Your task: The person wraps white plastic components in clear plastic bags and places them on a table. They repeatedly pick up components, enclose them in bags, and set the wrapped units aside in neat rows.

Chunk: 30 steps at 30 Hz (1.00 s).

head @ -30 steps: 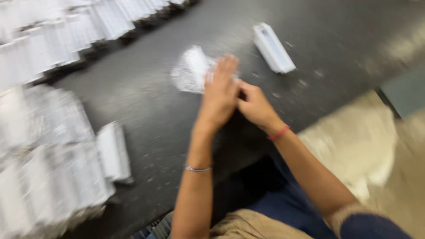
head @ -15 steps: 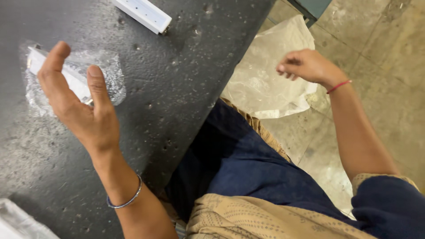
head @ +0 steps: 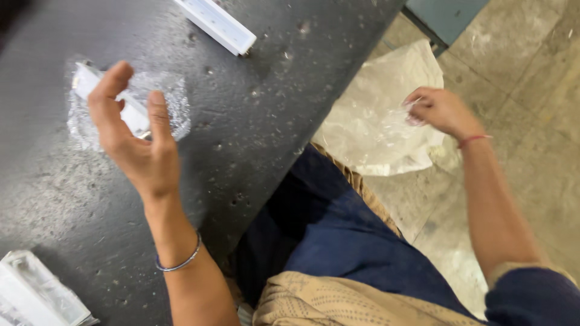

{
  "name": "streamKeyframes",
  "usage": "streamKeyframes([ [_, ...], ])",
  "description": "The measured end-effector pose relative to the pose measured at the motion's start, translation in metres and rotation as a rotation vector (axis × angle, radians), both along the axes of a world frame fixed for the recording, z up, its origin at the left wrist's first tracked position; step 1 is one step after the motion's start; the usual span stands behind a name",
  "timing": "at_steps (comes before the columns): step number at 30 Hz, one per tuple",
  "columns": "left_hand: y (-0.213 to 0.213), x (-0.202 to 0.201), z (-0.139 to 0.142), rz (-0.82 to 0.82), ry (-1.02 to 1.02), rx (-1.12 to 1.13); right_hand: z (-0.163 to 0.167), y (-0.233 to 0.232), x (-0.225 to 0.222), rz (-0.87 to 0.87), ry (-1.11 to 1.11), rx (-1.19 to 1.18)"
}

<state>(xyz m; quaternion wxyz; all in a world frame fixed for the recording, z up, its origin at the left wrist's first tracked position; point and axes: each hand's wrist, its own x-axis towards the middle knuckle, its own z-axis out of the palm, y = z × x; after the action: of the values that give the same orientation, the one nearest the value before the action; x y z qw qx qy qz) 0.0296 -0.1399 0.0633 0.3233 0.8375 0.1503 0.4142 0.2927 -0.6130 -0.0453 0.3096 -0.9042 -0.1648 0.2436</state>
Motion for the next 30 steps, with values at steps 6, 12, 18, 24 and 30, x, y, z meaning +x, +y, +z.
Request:
streamKeyframes([
  [6, -0.014, 0.004, 0.004, -0.153, -0.032, -0.285, 0.151, 0.088, -0.032, 0.047, -0.021, 0.383],
  [12, -0.019, 0.006, 0.003, -0.718, -0.051, -0.658, 0.161, 0.214, -0.074, 0.184, 0.007, 0.779],
  [18, 0.007, 0.008, 0.000, -0.443, -0.284, -1.100, 0.145, 0.286, -0.092, 0.176, 0.047, 0.824],
  [24, 0.006, 0.004, 0.008, -0.386, 0.060, -0.880, 0.128, 0.307, -0.099, 0.097, 0.043, 0.816],
  [30, 0.006, 0.015, -0.011, 0.095, 0.145, -0.654, 0.115, 0.308, -0.102, 0.209, -0.022, 0.672],
])
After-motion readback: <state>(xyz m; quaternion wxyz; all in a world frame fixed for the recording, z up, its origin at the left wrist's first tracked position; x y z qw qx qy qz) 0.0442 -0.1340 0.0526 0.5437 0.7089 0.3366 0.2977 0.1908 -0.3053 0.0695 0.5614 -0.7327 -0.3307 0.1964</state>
